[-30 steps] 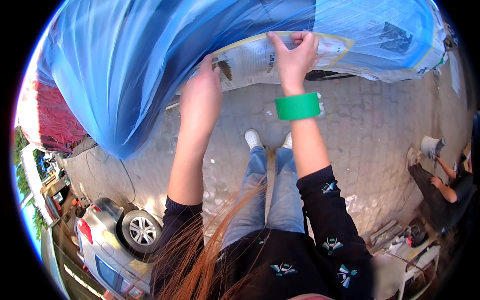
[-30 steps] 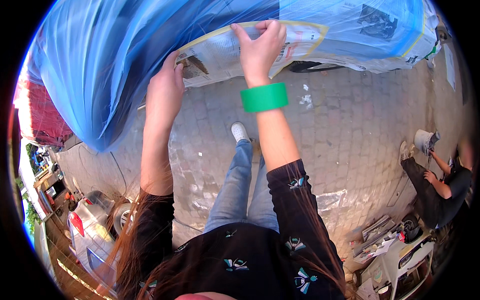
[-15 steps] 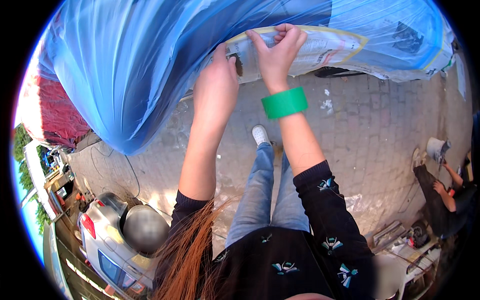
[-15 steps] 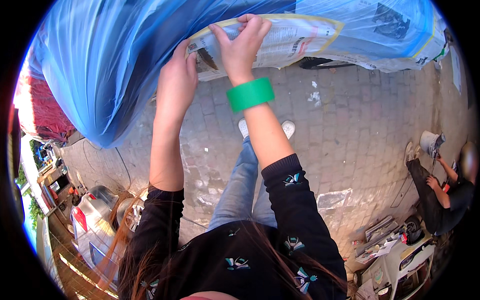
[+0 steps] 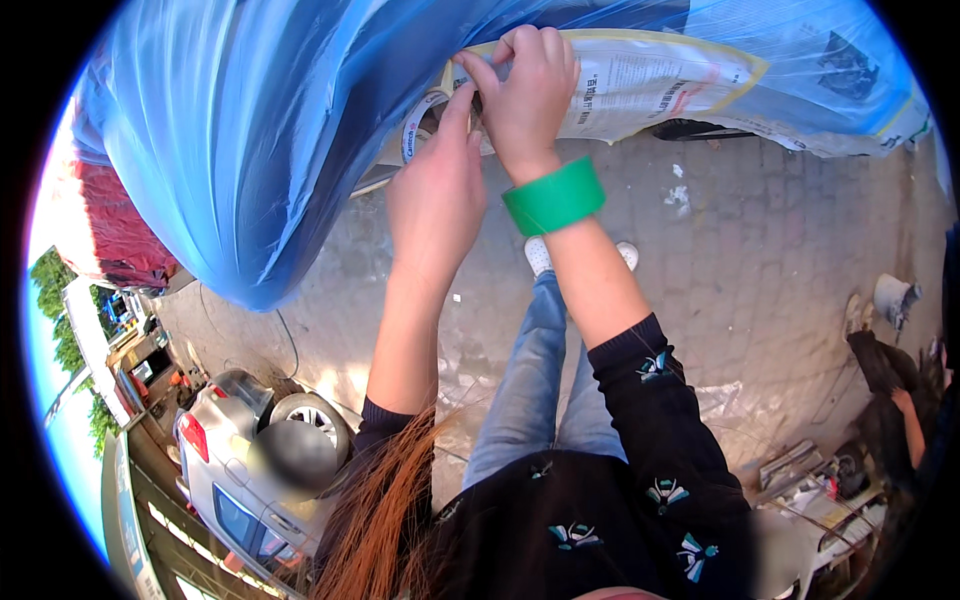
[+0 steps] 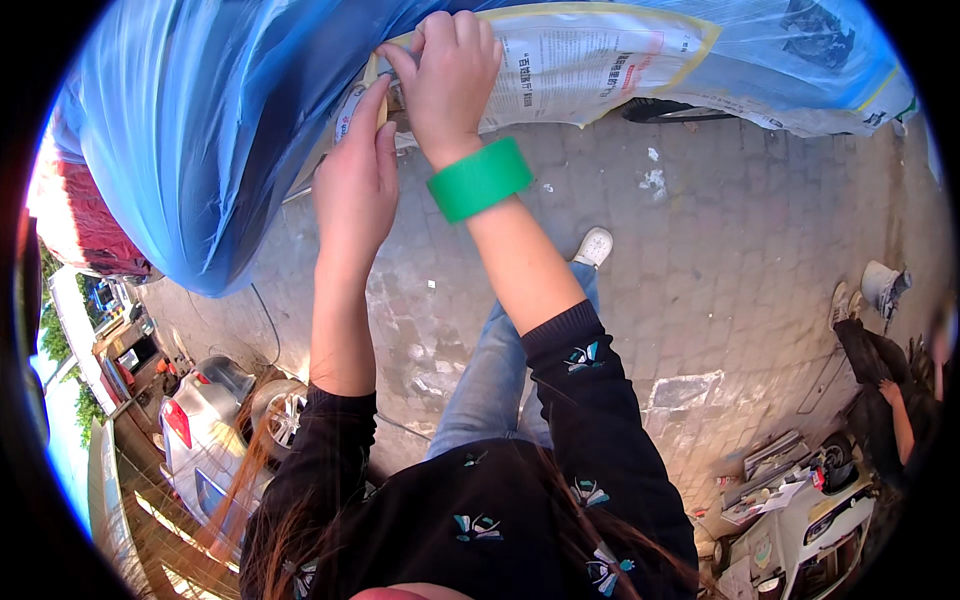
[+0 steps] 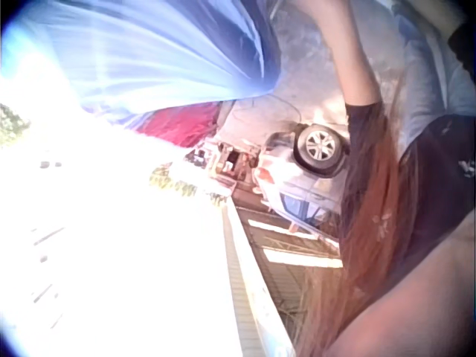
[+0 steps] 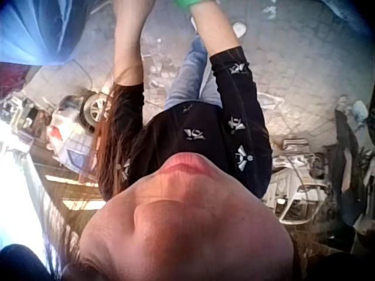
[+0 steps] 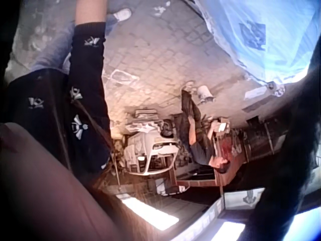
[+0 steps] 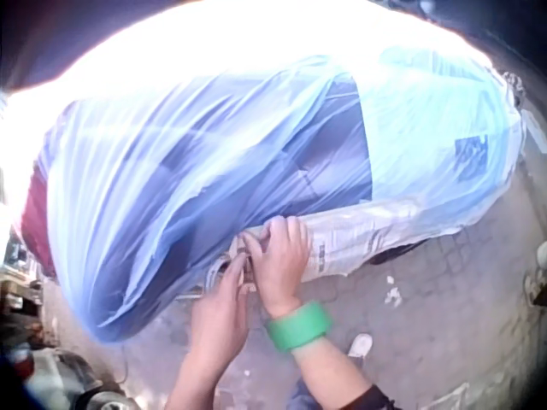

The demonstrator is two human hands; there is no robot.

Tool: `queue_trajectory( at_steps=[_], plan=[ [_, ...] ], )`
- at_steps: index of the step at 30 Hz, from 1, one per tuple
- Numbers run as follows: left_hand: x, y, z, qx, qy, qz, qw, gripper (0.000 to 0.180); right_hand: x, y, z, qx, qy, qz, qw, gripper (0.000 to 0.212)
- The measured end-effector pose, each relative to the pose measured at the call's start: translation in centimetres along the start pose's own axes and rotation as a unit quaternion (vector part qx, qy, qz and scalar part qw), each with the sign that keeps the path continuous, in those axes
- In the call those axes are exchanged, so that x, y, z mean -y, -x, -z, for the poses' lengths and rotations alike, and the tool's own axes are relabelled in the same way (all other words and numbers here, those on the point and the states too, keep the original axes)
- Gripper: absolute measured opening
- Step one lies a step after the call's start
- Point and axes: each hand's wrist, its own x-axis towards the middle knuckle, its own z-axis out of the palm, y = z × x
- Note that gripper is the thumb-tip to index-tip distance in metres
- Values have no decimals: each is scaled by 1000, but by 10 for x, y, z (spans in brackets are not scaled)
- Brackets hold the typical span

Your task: The person retrieves a newspaper from a small white van and walks to a black car covered with a blue tarp. They unfold the newspaper and tape it to the side of the car using masking tape, smoothing it down to secure it in place.

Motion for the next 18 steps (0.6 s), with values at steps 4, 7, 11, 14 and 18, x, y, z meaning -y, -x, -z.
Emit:
queue_trajectory(
  at_steps=[4,7,11,14,18],
  plan=[
    [18,29,2,-17,-76,-55,995,47,12,0,5,1,7,14,1000,32],
    [20,54,7,5,-141,-36,989,50,27,-10,18,20,-44,-23,999,29],
    [29,73,9,56,-173,9,983,58,19,-11,20,-14,-42,-19,999,30],
    [37,73,13,78,-182,39,979,54,21,-8,22,-5,-62,-24,998,30],
    [51,70,13,78,-228,45,969,50,20,-3,18,-30,-59,-10,998,29]
  ],
)
